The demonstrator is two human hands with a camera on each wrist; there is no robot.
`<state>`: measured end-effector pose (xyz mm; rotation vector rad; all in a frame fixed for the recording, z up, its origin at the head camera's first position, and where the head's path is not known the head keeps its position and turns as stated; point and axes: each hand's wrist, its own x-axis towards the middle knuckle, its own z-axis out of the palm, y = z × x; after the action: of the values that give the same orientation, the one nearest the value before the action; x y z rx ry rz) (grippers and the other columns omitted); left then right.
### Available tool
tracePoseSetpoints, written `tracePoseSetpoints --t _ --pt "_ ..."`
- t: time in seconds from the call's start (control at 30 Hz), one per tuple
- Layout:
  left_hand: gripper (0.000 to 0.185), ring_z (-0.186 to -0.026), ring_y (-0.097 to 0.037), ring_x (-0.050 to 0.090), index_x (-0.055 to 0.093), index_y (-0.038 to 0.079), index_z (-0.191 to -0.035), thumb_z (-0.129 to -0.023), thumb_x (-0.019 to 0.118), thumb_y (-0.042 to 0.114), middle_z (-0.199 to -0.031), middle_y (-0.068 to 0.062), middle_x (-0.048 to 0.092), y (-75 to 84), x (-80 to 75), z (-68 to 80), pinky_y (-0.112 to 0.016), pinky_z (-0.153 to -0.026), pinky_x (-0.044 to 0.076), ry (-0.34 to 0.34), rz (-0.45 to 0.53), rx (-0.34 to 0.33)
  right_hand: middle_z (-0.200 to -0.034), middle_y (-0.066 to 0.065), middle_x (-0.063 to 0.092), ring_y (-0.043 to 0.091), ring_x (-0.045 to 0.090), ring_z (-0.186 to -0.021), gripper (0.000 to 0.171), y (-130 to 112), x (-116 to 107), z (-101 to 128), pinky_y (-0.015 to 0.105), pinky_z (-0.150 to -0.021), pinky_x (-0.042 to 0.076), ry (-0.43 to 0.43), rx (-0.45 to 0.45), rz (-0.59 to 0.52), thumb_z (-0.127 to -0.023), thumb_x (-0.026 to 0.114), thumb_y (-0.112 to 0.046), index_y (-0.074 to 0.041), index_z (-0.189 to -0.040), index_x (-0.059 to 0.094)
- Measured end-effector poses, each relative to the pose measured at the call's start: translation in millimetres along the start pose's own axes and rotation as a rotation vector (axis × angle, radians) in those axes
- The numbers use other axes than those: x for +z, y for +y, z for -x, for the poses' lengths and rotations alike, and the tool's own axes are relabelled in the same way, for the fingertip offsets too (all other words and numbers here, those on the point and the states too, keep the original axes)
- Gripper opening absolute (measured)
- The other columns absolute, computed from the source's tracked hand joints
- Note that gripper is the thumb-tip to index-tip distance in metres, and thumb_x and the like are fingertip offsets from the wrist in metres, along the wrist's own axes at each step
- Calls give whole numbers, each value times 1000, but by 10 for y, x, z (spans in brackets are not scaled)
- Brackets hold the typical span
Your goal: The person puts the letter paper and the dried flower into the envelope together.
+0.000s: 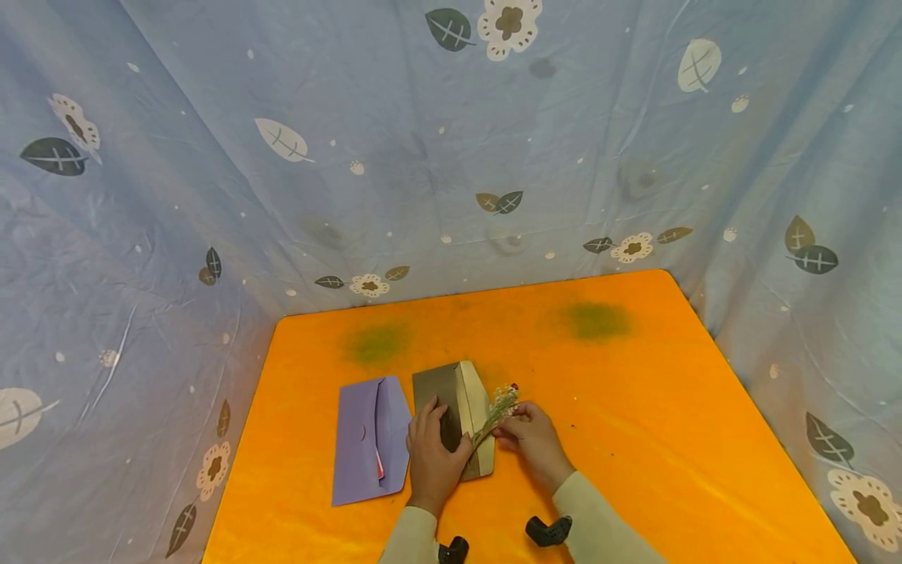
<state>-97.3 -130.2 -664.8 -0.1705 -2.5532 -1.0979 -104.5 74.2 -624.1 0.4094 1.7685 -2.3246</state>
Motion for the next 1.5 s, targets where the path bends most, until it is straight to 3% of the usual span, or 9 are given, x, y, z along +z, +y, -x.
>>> tracePoseSetpoints --t 0.53,1.07,1.5 --pt "60 -142 -39 45 65 6 -142 -88 88 22 -162 -12 50 -24 -4 6 -64 -116 29 3 42 -6 -94 17 67 30 77 -89 15 85 79 -4 35 -74 64 -17 17 26 -104 64 4 4 -110 51" --pt "59 -142 -40 44 65 4 -141 -89 87 22 -161 -14 51 -43 1 3 -65 -115 30 7 52 0 -102 18 70 31 78 -88 34 115 194 -26 33 -75 64 54 -26 173 -106 67 -2 16 -134 60" --pt "59 -141 -41 45 65 4 -141 -90 86 22 -161 -14 51 -27 4 11 -65 -114 32 7 40 7 -96 20 64 32 76 -80 19 141 256 -104 36 -69 64 91 -81 200 -104 68 2 10 -119 60"
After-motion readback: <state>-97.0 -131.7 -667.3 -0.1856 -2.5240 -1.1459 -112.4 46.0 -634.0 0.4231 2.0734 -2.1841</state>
